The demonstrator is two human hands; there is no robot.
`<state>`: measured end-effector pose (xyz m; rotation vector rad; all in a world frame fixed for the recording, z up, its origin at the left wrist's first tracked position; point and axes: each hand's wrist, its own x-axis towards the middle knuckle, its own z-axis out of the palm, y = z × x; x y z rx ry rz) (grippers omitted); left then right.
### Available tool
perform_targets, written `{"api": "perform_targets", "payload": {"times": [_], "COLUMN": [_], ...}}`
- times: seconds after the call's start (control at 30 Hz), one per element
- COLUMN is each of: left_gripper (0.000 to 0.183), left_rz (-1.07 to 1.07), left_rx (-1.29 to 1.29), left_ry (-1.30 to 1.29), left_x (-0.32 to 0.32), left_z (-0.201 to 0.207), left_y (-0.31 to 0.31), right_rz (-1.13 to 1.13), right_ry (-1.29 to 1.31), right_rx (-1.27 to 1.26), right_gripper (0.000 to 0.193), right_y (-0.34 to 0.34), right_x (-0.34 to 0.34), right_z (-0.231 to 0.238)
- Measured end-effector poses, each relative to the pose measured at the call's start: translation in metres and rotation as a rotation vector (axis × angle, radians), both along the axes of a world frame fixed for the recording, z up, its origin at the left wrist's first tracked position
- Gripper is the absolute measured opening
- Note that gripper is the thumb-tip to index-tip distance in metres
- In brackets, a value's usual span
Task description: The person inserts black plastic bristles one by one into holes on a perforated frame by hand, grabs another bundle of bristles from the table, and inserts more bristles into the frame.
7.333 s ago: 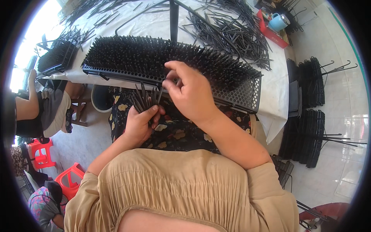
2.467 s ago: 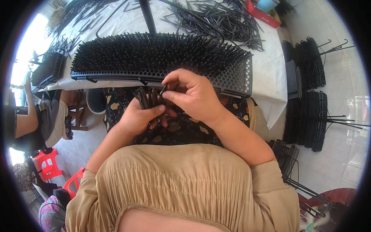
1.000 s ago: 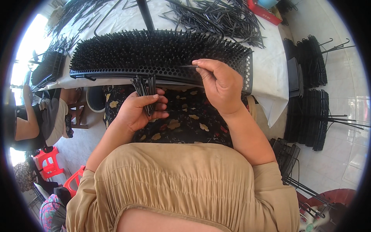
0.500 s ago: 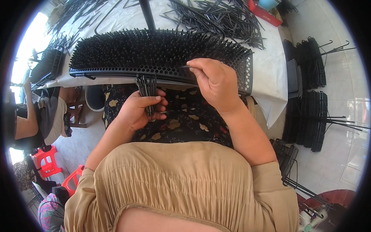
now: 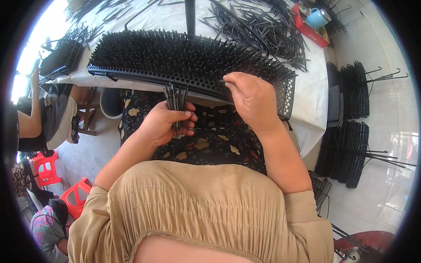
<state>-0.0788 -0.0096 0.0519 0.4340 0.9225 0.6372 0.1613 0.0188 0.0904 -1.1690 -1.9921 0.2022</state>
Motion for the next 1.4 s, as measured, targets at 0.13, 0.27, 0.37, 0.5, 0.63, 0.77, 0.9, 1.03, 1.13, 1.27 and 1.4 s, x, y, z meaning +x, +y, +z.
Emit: {"api": "perform_targets", "payload": {"times": [0.13, 0.27, 0.37, 0.5, 0.63, 0.77, 0.9, 1.03, 1.13, 1.27, 1.4], "left_gripper": [0.018, 0.017, 0.017, 0.017, 0.017, 0.017, 0.018, 0.02, 0.02, 0.019, 0.019], "left_rz": [0.007, 0.002, 0.0, -0.008, 0.012, -0.008, -0.019, -0.022, 0.003, 0.018, -0.113], "left_rx": [0.011, 0.011, 0.008, 0.005, 0.007, 0.002, 0.014, 0.068, 0.144, 0.223, 0.335], "left_ry": [0.047, 0.046, 0.049, 0.052, 0.044, 0.041, 0.056, 0.073, 0.101, 0.091, 0.103], "left_x": [-0.001, 0.0, 0.001, 0.003, 0.002, -0.001, 0.001, 0.003, 0.005, 0.012, 0.031], "left_z": [-0.005, -0.008, -0.006, -0.008, -0.005, -0.007, -0.003, -0.001, -0.007, -0.005, 0.012], "left_y": [-0.001, -0.001, 0.0, 0.0, -0.002, -0.001, -0.002, -0.004, -0.006, -0.01, -0.01], "right_rz": [0.047, 0.053, 0.014, 0.02, 0.022, 0.044, 0.021, 0.064, 0.061, -0.074, 0.18], "right_ry": [-0.173, -0.179, -0.186, -0.223, -0.172, -0.213, -0.253, -0.265, -0.184, 0.184, 0.669], "right_rx": [0.159, 0.179, 0.203, 0.271, 0.243, 0.191, 0.184, 0.062, 0.153, -0.165, -0.778], "right_gripper": [0.02, 0.02, 0.021, 0.025, 0.026, 0.025, 0.023, 0.023, 0.022, 0.025, 0.038], "right_y": [0.006, 0.006, 0.006, 0.012, 0.022, 0.02, 0.013, 0.008, 0.003, -0.029, -0.038], "right_x": [-0.001, 0.001, -0.001, -0.005, -0.004, -0.001, 0.001, 0.011, 0.012, -0.01, -0.029], "right_z": [0.009, 0.007, 0.009, 0.009, 0.004, 0.001, 0.009, 0.007, 0.009, 0.004, -0.004]}}
